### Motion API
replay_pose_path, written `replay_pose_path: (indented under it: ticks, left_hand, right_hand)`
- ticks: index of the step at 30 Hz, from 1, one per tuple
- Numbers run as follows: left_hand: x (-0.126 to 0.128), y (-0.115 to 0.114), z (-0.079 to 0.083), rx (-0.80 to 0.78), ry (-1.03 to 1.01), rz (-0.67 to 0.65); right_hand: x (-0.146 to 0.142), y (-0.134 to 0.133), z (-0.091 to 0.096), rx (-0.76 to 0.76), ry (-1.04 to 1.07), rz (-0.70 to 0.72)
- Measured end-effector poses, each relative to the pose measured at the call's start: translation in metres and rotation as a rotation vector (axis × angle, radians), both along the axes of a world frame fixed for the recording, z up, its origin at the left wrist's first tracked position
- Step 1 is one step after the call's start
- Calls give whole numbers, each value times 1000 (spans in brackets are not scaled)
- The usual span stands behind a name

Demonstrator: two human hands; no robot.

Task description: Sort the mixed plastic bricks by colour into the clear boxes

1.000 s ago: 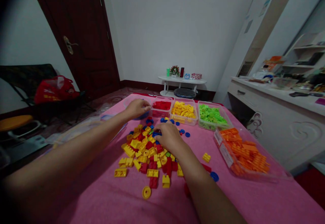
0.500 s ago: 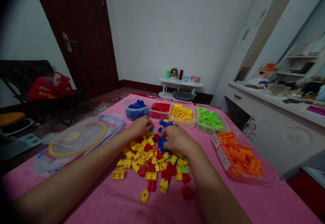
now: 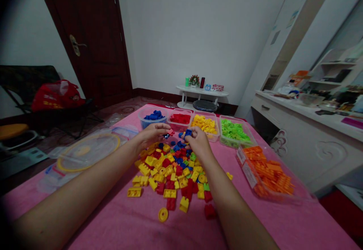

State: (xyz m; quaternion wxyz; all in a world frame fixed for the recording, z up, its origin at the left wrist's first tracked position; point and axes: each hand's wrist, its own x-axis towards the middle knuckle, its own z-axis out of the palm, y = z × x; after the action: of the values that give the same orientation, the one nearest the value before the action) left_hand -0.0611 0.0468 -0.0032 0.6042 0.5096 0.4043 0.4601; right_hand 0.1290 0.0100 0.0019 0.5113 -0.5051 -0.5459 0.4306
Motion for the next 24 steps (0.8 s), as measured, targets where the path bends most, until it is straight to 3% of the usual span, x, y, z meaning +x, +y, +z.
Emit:
replay_pose_path:
  ticks: [4,6,9,14,18,24]
  left_hand:
    - [2,-4,2,-34,-66,-87]
    - [3,-6,2,-14,-41,-132]
    - [4,-6,2,52,82,-181]
    - [1,-3,3,186,309,-364]
    - [2,-5,6,428,648,-405]
    - [15,-12,-3,726,997,-134]
  right_hand:
    - [-2,-8,8,-168,423,96]
    - [-1,-7,7,-179,465,119]
    - [2,2,-5,-62,163,50]
    - [7,15,-29,374,-624,-5]
    - [7,11,-30,330,-951,83]
    - [3,2,-15,250,-1139,113]
